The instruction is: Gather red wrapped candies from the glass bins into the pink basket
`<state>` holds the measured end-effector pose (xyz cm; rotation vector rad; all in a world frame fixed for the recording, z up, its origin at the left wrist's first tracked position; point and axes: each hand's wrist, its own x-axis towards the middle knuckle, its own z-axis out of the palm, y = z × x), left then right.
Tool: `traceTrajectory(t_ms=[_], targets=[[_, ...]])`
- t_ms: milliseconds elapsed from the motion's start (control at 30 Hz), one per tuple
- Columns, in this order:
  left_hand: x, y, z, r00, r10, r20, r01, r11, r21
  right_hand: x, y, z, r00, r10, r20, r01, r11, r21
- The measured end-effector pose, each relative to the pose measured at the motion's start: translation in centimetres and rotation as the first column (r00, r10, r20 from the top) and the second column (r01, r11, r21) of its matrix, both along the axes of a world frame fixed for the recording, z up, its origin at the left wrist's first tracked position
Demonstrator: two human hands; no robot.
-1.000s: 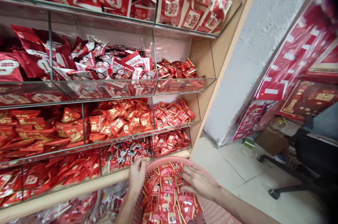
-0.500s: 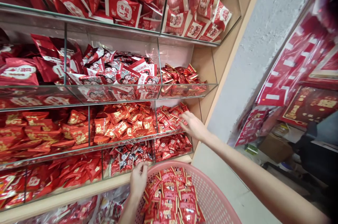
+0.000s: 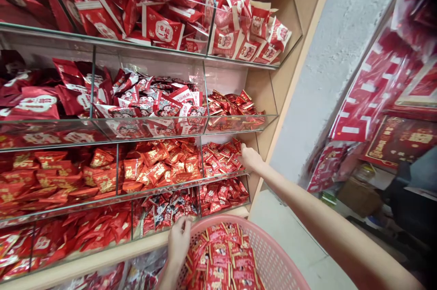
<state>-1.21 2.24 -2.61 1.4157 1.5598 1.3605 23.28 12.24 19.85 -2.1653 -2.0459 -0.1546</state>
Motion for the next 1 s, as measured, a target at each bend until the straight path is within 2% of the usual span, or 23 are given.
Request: traceTrajectory(t_ms=[267, 467, 667, 833, 900, 1000], targets=[[0.0, 0.0, -0.1, 0.998, -0.008, -0.059, 0.009, 1.000, 0.004, -0.1, 0.2, -1.2, 1.000, 0.029, 0.003, -0.028, 0.995, -0.093], [-0.1, 0.1, -0.3, 0.997, -0.031, -0.065, 0.030, 0.999, -0.015, 0.0, 0.6, -1.2, 0.999, 0.041, -0.022, -0.044, 0.991, -0.126], [-0.2, 0.0, -0.3, 0.998, -0.036, -0.057, 0.036, 0.999, -0.004, 0.6, 0.1, -0.4, 0.999, 0.036, -0.027, -0.037, 0.998, -0.056], [-0.1, 0.0, 0.0, 0.997, -0.009, -0.076, 0.010, 1.000, 0.008, -0.8, -0.5, 0.7, 0.996, 0.020, 0.083, -0.033, 0.987, 0.155], [-0.1, 0.0, 0.0, 0.997, -0.010, -0.070, 0.011, 1.000, 0.008, -1.5, -0.1, 0.8, 0.997, 0.048, 0.063, -0.056, 0.990, 0.129], [-0.1, -0.1, 0.0, 0.998, -0.028, -0.061, 0.028, 1.000, -0.006, -2.3, 0.7, 0.2, 0.999, 0.049, -0.002, -0.049, 0.999, 0.002]])
